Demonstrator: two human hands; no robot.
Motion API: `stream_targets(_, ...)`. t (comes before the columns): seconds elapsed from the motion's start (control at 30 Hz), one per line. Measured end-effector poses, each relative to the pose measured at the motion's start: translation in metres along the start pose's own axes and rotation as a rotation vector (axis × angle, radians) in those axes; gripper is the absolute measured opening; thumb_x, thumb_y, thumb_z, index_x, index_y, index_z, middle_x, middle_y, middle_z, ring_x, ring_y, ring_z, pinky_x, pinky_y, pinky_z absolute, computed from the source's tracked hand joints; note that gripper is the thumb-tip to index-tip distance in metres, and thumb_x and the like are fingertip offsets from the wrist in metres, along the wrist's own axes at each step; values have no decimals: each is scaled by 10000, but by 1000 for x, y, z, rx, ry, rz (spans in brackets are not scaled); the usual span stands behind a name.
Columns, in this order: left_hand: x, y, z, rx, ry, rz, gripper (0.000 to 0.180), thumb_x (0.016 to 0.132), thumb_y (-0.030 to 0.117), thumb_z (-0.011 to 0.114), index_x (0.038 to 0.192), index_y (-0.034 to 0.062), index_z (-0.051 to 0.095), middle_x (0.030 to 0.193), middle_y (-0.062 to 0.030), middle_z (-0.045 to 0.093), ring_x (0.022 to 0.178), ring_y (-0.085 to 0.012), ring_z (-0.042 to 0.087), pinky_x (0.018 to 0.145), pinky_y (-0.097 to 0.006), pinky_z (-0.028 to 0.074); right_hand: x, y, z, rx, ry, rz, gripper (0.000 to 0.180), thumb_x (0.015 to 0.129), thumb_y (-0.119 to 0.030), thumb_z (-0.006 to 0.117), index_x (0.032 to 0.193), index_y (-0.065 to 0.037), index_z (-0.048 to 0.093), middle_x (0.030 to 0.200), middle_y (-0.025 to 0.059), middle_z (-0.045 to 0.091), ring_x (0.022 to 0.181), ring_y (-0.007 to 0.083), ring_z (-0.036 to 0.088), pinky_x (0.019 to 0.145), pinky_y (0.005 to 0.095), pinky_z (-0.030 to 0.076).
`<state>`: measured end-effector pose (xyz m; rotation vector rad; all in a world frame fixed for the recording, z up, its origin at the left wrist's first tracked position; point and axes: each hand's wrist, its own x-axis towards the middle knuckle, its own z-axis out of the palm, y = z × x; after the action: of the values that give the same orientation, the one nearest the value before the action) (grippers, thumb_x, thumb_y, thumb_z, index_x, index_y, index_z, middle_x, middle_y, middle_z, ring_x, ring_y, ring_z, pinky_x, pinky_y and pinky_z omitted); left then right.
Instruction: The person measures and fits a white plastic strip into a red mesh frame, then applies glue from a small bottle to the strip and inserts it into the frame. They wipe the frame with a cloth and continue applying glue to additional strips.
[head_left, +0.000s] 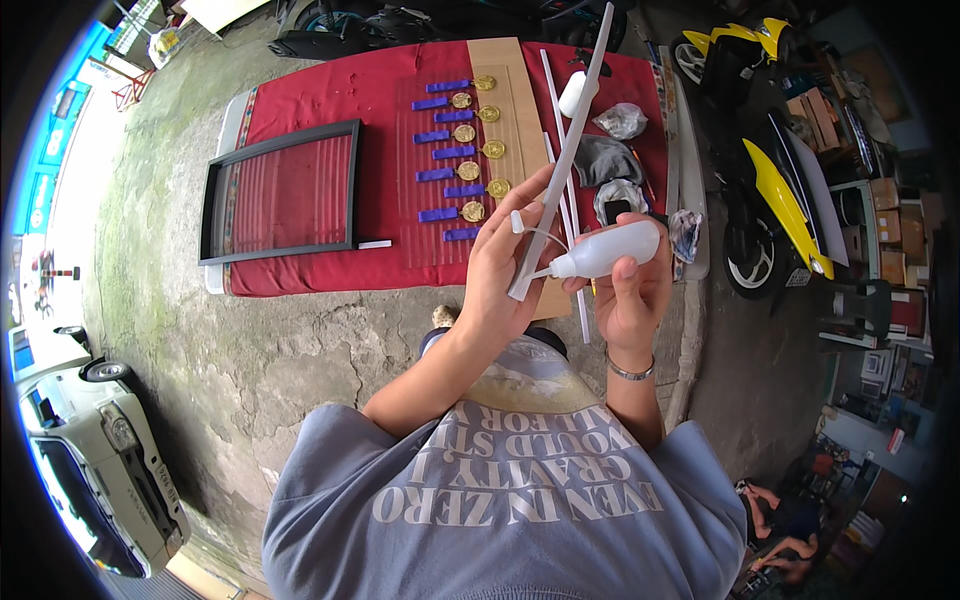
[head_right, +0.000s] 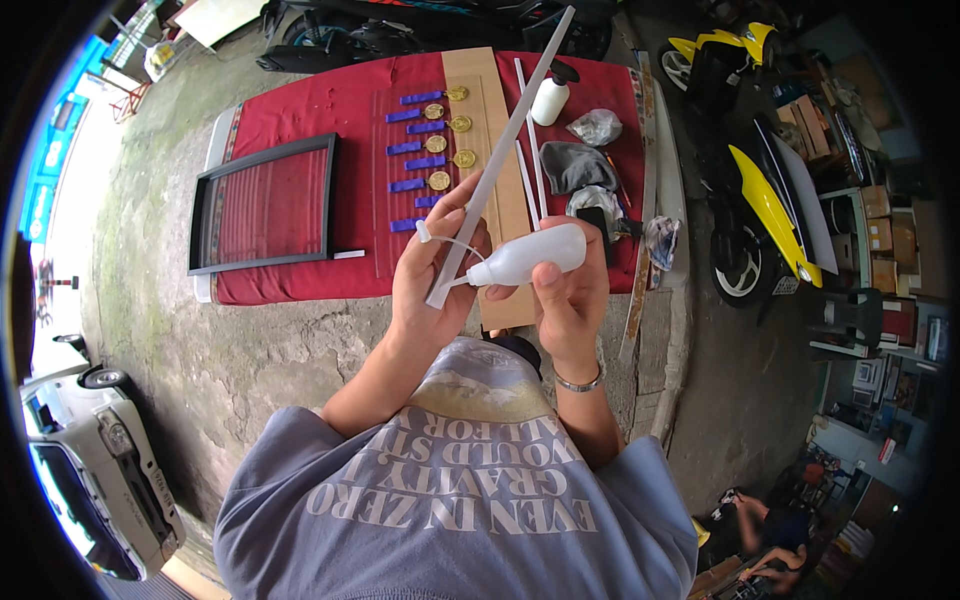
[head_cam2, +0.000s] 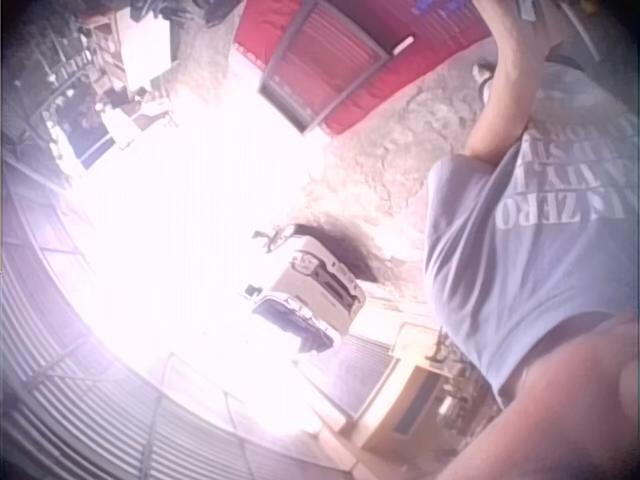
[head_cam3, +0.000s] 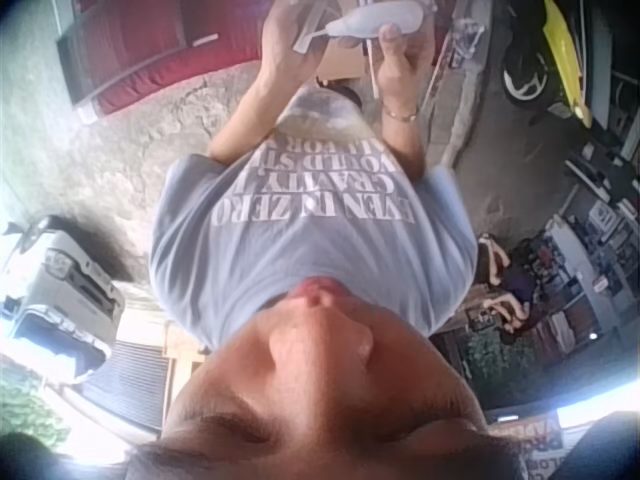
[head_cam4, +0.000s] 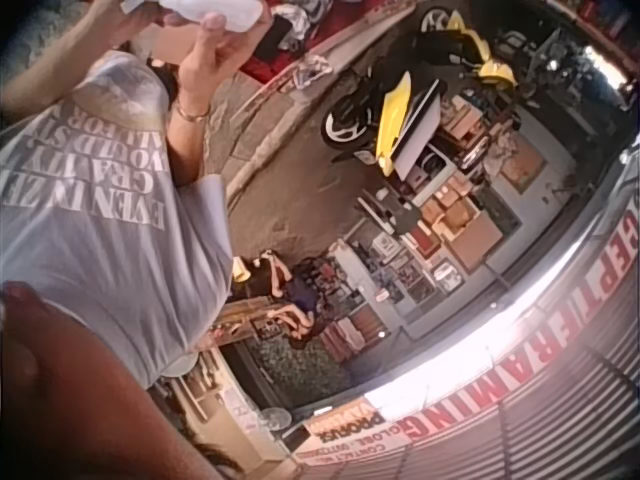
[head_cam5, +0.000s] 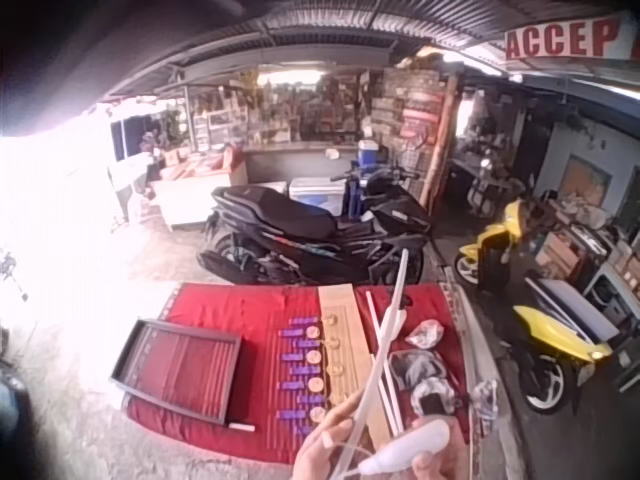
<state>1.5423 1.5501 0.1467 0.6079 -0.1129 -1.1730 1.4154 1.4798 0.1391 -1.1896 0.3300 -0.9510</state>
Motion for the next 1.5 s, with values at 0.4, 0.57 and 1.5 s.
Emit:
stream_targets(0.4, -4, 2, 0, -41, -70, -39, 535, 998, 196, 422, 1480, -25, 353, 768, -14, 553, 656, -79, 508, 598, -252, 401, 5, -2, -4, -6, 5, -49, 433, 993, -236, 591, 1272, 26, 387, 947, 198, 668, 738, 270, 715, 666, 334, 600)
stream_targets(0.57, -5, 2, 3, -44, -63, -38, 509, 986, 152, 427, 1472, 5, 387, 778, 4, 542, 632, -70, 493, 574, -237, 399, 6, -2, -8, -32, 13, -58, 425, 996, -223, 584, 1281, 22, 385, 965, 192, 660, 731, 270, 712, 668, 332, 601)
stream_targets(1.5, -14, 0, 3, -5, -227, -82, 604, 976, 246, 473, 1501, -18, 333, 795, -16, 471, 682, -93, 435, 606, -250, 364, 24, -18, -24, -223, 97, -234, 406, 1005, -251, 566, 1275, -1, 396, 979, 217, 658, 691, 255, 688, 653, 351, 591)
